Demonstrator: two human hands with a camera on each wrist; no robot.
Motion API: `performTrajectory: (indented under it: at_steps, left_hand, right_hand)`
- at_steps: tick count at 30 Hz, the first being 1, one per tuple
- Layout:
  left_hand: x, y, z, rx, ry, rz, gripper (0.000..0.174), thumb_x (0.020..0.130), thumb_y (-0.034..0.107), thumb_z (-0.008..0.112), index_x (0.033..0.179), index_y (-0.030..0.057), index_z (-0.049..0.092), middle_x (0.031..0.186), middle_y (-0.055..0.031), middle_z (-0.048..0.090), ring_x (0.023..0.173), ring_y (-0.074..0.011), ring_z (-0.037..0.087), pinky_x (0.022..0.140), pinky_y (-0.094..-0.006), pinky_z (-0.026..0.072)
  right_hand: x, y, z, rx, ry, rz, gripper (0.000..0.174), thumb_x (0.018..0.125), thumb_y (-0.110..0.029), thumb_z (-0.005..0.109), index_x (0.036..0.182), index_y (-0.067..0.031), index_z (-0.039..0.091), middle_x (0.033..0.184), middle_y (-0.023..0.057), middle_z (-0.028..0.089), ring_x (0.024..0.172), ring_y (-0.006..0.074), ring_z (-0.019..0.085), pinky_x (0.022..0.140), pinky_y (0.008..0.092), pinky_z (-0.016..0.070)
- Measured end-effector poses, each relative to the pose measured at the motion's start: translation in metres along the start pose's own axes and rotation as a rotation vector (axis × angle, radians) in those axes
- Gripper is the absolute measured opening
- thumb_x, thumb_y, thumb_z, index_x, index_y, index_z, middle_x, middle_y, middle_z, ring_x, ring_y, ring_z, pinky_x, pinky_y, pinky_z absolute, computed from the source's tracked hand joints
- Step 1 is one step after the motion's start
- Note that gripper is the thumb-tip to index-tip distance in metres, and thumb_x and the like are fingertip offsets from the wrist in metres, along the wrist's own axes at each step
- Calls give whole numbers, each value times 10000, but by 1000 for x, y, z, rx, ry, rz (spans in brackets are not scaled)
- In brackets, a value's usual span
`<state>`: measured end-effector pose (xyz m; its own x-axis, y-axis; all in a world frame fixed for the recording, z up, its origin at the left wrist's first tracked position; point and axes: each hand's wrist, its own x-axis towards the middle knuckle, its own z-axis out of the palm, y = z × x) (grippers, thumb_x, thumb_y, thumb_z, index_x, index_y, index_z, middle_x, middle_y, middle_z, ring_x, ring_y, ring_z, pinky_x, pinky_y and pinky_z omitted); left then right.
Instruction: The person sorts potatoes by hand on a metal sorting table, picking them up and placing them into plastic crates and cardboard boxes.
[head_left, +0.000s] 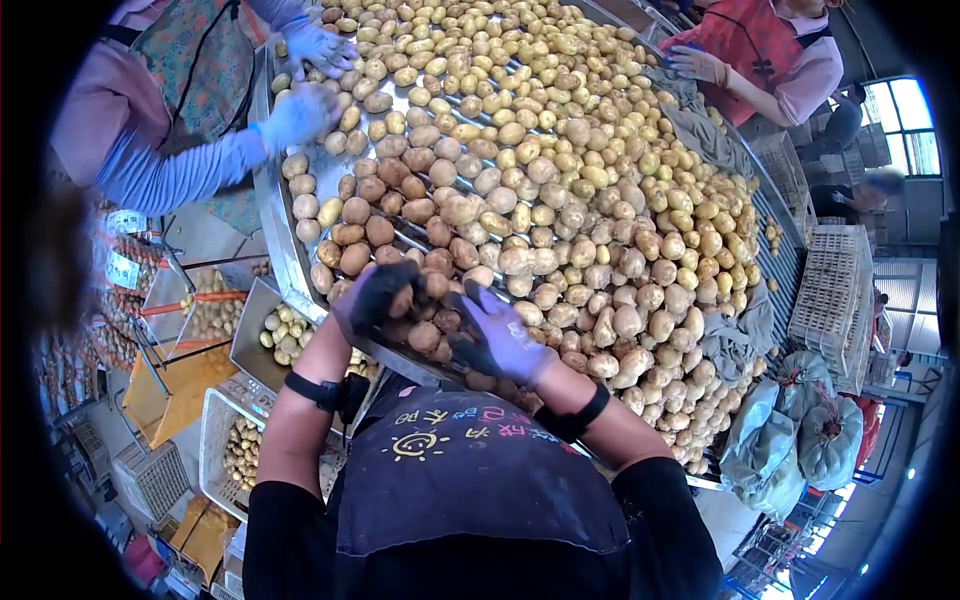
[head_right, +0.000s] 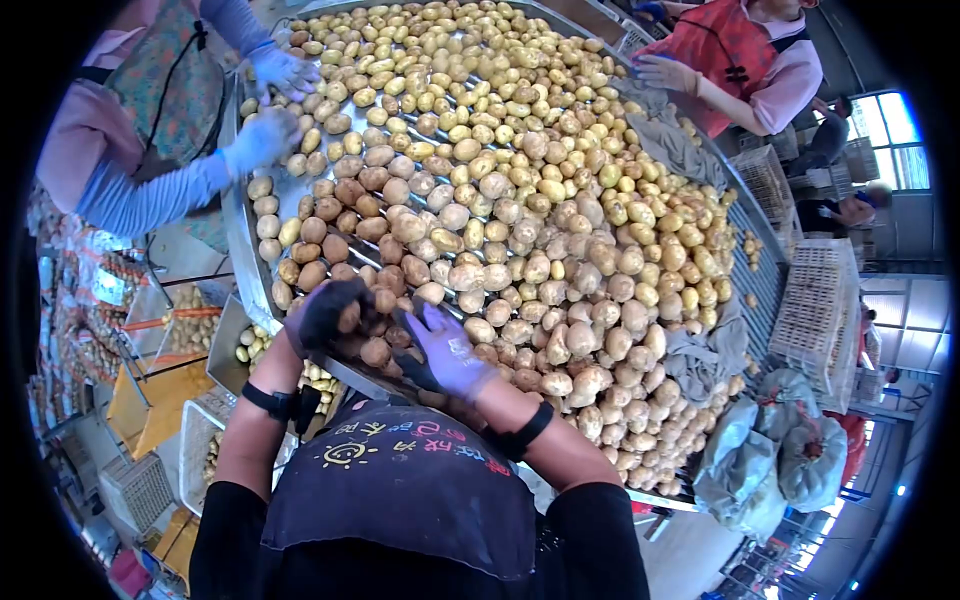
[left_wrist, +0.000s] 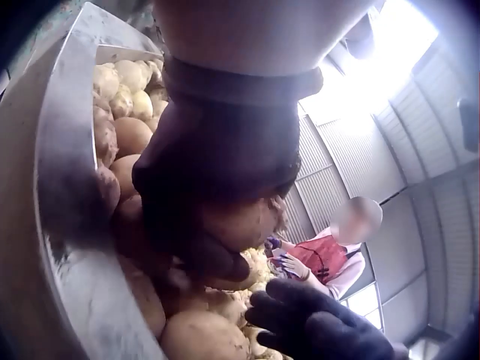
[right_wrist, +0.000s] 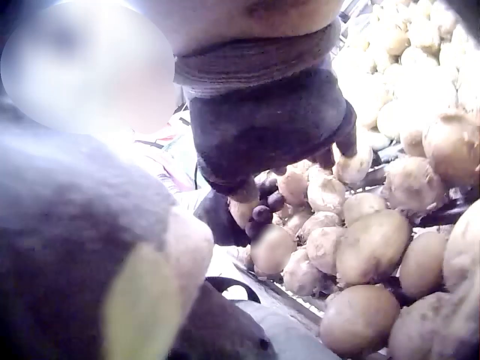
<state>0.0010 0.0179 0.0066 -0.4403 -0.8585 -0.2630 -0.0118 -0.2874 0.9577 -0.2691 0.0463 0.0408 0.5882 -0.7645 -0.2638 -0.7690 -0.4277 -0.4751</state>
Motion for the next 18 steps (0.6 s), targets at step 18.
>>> performTrajectory:
  at_steps: [18]
  left_hand:
    - [-22, 29, 4, -944, 339, 4, 528, 861, 27, 726, 1306, 20, 442, 1184, -100, 639, 1104, -178, 628, 950, -323, 531]
  right_hand:
    - [90, 70, -61, -376, 279, 122, 524, 826, -241, 661, 1329, -163, 537, 1301, 224, 519, 1097, 415, 562, 917, 477, 479]
